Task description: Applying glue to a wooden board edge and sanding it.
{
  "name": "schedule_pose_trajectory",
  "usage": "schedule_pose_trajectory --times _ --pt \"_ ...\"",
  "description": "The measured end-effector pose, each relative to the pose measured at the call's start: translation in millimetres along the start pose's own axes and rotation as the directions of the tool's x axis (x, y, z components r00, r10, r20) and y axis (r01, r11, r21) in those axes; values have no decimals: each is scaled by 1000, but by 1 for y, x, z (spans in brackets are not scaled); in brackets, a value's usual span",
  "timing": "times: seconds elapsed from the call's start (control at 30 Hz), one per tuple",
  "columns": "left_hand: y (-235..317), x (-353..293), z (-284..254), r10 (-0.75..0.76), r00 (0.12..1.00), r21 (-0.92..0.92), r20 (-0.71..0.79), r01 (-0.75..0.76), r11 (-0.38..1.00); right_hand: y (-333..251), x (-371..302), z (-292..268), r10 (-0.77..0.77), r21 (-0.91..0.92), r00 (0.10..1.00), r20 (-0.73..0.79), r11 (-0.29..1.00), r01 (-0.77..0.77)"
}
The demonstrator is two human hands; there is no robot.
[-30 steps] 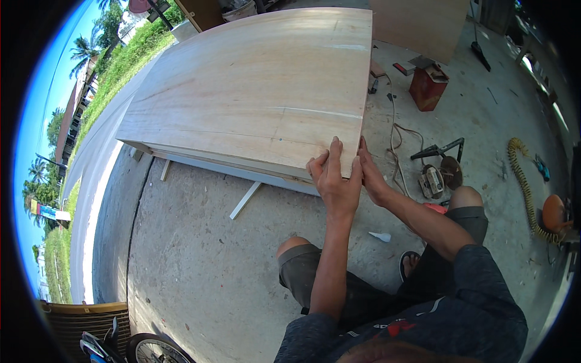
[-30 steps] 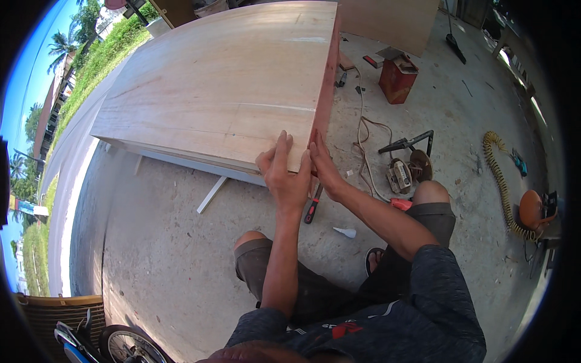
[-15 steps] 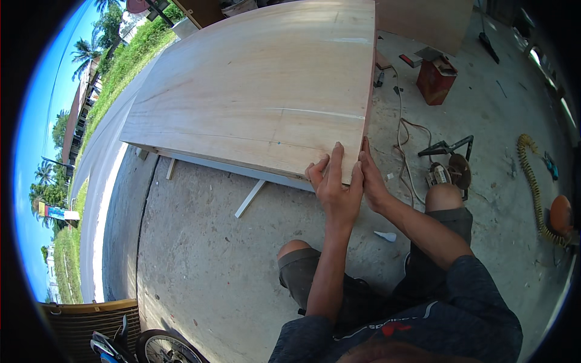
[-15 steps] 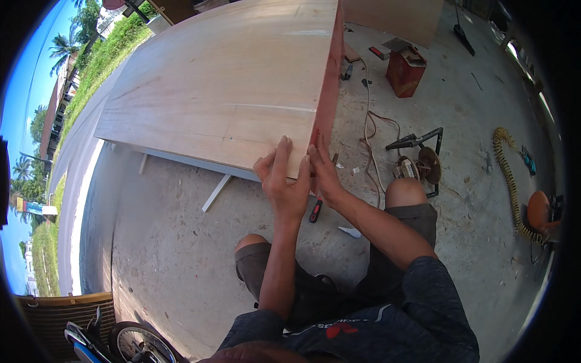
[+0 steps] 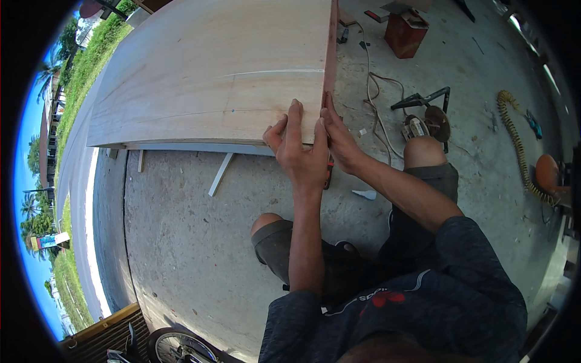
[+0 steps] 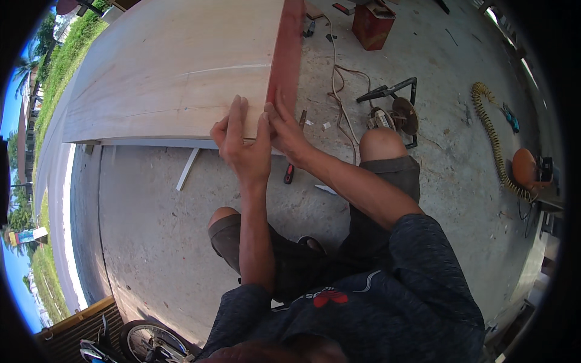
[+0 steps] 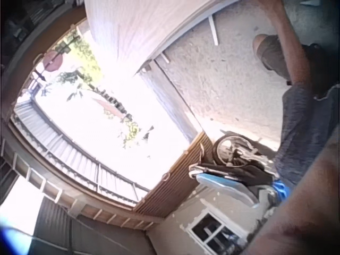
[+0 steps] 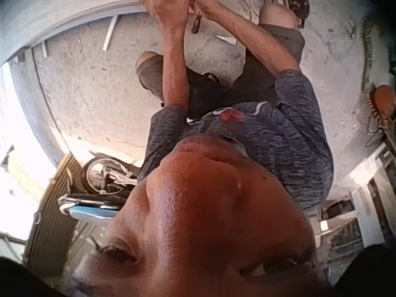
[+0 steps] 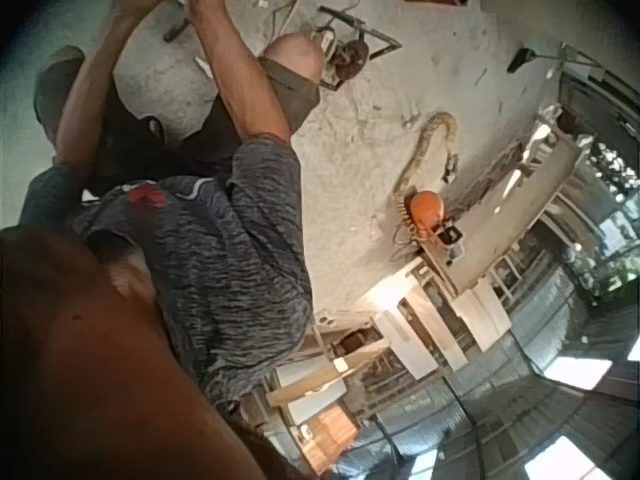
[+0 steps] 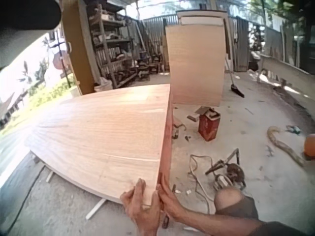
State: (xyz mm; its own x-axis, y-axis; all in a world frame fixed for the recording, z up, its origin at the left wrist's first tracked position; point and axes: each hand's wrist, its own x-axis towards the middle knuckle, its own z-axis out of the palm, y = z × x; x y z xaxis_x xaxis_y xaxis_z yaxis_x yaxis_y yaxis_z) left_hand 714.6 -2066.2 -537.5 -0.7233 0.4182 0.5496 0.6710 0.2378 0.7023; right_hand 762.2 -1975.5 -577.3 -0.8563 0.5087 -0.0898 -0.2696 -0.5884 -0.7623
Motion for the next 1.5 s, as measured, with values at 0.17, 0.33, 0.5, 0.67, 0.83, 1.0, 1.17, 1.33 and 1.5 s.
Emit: schedule_pose_trajectory --times 0.17,0.33,0.5,0.67,0.83,1.0,1.17,1.33,1.5 --pt "6 1 1 57 998 77 -13 -56 995 6 5 -8 -87 -115 990 -111 991 74" --pt "6 -3 0 62 998 104 0 -62 993 7 9 -16 -109 -170 986 -124 982 87" --pt "5 -4 2 57 998 96 3 -57 994 -12 15 -12 -35 -148 987 -159 989 11" --pt "6 2 2 75 997 100 -25 -72 992 -14 33 -17 -92 -225 990 -108 972 66" --pt "0 -3 3 52 996 57 -72 -48 997 -21 19 -4 -31 -242 997 -69 970 14" --pt "4 -2 -1 -5 1000 30 -20 5 1000 -3 11 -14 7 -170 998 -64 985 -18" --pt "5 -2 -3 12 1000 21 -2 -12 1000 -7 7 -11 6 -181 998 -59 983 -17" --pt "3 -2 -2 27 1000 -15 -14 -27 1000 -18 6 -3 17 -180 992 -123 983 -39" --pt "5 0 -3 63 998 5 -16 -63 998 -16 10 -11 -25 -206 995 -96 979 5"
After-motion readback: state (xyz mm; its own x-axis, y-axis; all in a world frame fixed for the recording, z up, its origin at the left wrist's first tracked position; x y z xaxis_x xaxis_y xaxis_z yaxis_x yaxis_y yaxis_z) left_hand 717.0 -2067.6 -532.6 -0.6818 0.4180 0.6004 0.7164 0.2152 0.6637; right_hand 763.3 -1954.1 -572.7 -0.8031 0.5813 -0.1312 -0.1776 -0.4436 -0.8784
